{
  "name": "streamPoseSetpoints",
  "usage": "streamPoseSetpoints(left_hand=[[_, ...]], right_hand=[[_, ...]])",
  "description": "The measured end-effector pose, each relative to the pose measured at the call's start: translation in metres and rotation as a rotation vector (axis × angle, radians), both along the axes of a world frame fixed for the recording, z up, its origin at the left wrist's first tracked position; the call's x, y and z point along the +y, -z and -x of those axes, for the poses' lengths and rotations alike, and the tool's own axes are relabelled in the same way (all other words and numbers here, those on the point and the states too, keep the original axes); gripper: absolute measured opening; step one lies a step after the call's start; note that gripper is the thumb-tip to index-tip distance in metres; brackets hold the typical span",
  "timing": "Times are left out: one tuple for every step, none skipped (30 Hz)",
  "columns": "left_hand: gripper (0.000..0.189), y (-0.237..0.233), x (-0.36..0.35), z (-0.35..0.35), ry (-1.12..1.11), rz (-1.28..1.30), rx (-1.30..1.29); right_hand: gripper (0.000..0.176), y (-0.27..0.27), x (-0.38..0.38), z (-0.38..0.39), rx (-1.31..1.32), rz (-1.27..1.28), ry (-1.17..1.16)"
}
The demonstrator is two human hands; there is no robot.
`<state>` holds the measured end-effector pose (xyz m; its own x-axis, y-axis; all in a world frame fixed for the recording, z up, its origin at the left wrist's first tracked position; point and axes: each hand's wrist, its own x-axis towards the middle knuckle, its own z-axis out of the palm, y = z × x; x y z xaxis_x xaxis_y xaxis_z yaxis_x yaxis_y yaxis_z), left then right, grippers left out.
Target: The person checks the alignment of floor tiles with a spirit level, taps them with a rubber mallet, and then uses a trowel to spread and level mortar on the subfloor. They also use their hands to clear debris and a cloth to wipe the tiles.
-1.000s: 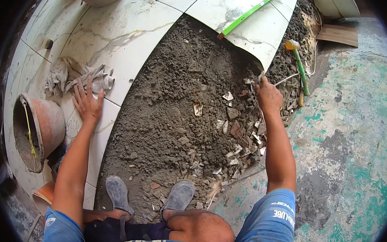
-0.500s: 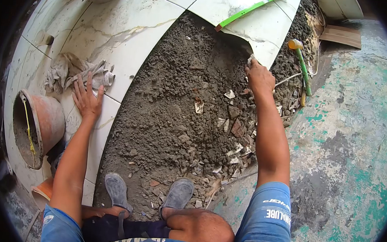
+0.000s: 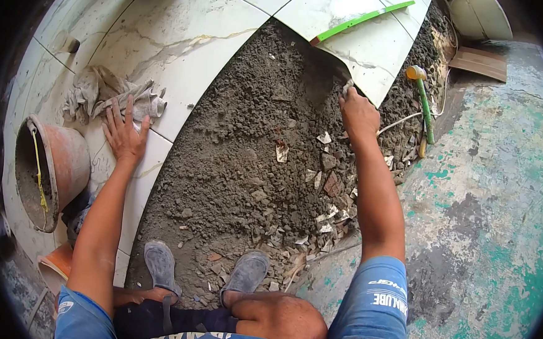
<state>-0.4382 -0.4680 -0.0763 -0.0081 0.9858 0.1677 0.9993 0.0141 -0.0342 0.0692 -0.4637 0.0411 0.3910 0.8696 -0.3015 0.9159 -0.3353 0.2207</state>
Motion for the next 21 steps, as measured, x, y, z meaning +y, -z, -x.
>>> streamPoseSetpoints(left_hand=[[0.074, 0.0, 0.001, 0.0, -0.001, -0.002, 0.0], [0.074, 0.0, 0.0, 0.001, 0.0, 0.001, 0.002], [0.074, 0.001, 0.0, 0.001, 0.011, -0.007, -0.01], [0.074, 0.001, 0.001, 0.001, 0.019, -0.016, -0.021], [0.074, 0.001, 0.001, 0.002, 0.016, -0.016, -0.019], [0.074, 0.001, 0.0, 0.002, 0.019, -0.015, -0.022], [0.074, 0.001, 0.0, 0.002, 0.02, -0.017, -0.026], [0.074, 0.001, 0.0, 0.002, 0.015, -0.018, -0.028], [0.074, 0.001, 0.0, 0.001, 0.011, -0.009, -0.026], [0.074, 0.0, 0.001, 0.001, 0.006, -0.002, -0.024], [0.074, 0.0, 0.001, 0.0, 0.004, -0.002, -0.034], [0.074, 0.0, 0.001, 0.001, -0.004, 0.001, -0.035], [0.074, 0.0, 0.002, 0.001, -0.001, -0.012, -0.04], [0.074, 0.001, 0.001, -0.001, 0.006, -0.022, -0.047], [0.074, 0.001, -0.001, -0.002, 0.008, -0.019, -0.05], [0.074, 0.001, -0.001, -0.002, 0.006, -0.01, -0.048], [0.074, 0.0, 0.001, -0.001, 0.004, -0.006, -0.043], [0.074, -0.001, 0.0, -0.001, 0.007, -0.008, -0.039], [0.074, -0.001, 0.0, -0.001, 0.006, -0.005, -0.039], [0.074, -0.001, 0.0, -0.001, 0.005, -0.001, -0.04], [0.074, -0.001, 0.001, 0.0, 0.005, -0.003, -0.038]], right_hand=[[0.037, 0.002, 0.007, 0.0, 0.018, -0.012, 0.027], [0.038, 0.002, 0.009, 0.001, 0.037, -0.019, 0.055], [0.041, 0.002, 0.008, 0.002, 0.044, 0.003, 0.094], [0.041, 0.001, 0.007, 0.001, 0.044, 0.004, 0.092], [0.042, 0.001, 0.004, -0.001, 0.036, 0.001, 0.129], [0.043, 0.0, -0.001, -0.004, 0.027, -0.001, 0.166], [0.044, 0.005, -0.007, -0.014, 0.034, -0.024, 0.176], [0.044, 0.004, -0.015, -0.021, 0.033, -0.025, 0.171], [0.044, 0.003, -0.023, -0.028, 0.01, -0.018, 0.18], [0.043, 0.001, -0.028, -0.031, -0.013, -0.013, 0.189], [0.043, -0.002, -0.034, -0.031, -0.015, -0.014, 0.18], [0.042, -0.003, -0.04, -0.03, -0.011, -0.023, 0.156], [0.042, -0.004, -0.043, -0.03, -0.008, -0.033, 0.134], [0.042, -0.01, -0.038, -0.021, -0.012, -0.028, 0.132], [0.041, -0.014, -0.029, -0.012, -0.019, -0.02, 0.075], [0.04, -0.018, -0.02, 0.0, -0.023, -0.014, 0.021], [0.038, -0.016, -0.009, 0.009, -0.017, 0.0, -0.011], [0.038, -0.01, 0.001, 0.013, -0.013, -0.002, -0.008], [0.037, -0.003, 0.013, 0.016, -0.004, 0.004, -0.021], [0.037, 0.001, 0.022, 0.016, 0.004, 0.011, -0.036], [0.037, 0.003, 0.027, 0.015, 0.006, 0.009, -0.036]])
